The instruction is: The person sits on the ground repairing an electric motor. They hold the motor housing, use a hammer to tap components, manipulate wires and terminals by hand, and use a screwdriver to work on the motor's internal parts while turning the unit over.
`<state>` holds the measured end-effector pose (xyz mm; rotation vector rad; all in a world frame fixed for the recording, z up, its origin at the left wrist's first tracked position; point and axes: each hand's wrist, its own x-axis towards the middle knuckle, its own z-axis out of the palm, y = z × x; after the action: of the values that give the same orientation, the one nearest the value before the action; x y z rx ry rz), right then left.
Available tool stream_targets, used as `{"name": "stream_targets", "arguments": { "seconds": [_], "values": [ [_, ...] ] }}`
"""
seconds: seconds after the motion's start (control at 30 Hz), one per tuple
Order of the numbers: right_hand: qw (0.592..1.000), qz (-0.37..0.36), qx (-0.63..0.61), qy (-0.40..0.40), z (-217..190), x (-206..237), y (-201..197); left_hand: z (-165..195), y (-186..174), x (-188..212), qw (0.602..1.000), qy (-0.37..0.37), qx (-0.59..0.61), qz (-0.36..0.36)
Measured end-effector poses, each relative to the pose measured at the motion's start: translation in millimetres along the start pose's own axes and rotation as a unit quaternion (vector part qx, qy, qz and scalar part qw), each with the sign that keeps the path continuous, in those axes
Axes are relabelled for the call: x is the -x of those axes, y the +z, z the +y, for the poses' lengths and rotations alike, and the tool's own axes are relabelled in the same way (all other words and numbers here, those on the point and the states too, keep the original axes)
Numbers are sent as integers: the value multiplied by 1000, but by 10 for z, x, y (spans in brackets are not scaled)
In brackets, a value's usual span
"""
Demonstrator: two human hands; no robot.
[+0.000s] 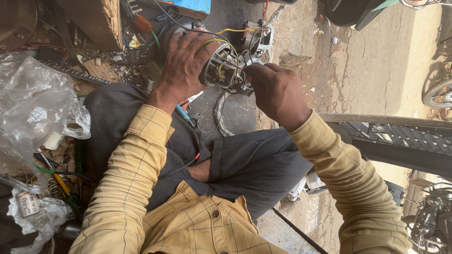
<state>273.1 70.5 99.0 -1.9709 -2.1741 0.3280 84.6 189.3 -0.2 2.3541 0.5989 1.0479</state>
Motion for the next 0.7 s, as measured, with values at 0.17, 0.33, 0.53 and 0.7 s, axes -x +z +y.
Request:
{"name": "stream_targets", "arguments": {
  "seconds": [0.17, 0.33, 0.53, 0.7],
  "values": [
    [998, 9, -59, 9, -66, -58, -67, 8, -14, -6, 1000, -1, 0, -1],
    [1000, 2, -15, 22, -126, -40, -65, 15, -38, -21, 1000, -3, 6, 0],
    [996, 5, -65, 58, -85, -9, 31, 37, -78, -31, 1000, -9, -12, -15],
    [927, -70, -272, 249, -4, -46, 18, 84, -118, -44, 1000, -3, 12, 9]
  ]
}}
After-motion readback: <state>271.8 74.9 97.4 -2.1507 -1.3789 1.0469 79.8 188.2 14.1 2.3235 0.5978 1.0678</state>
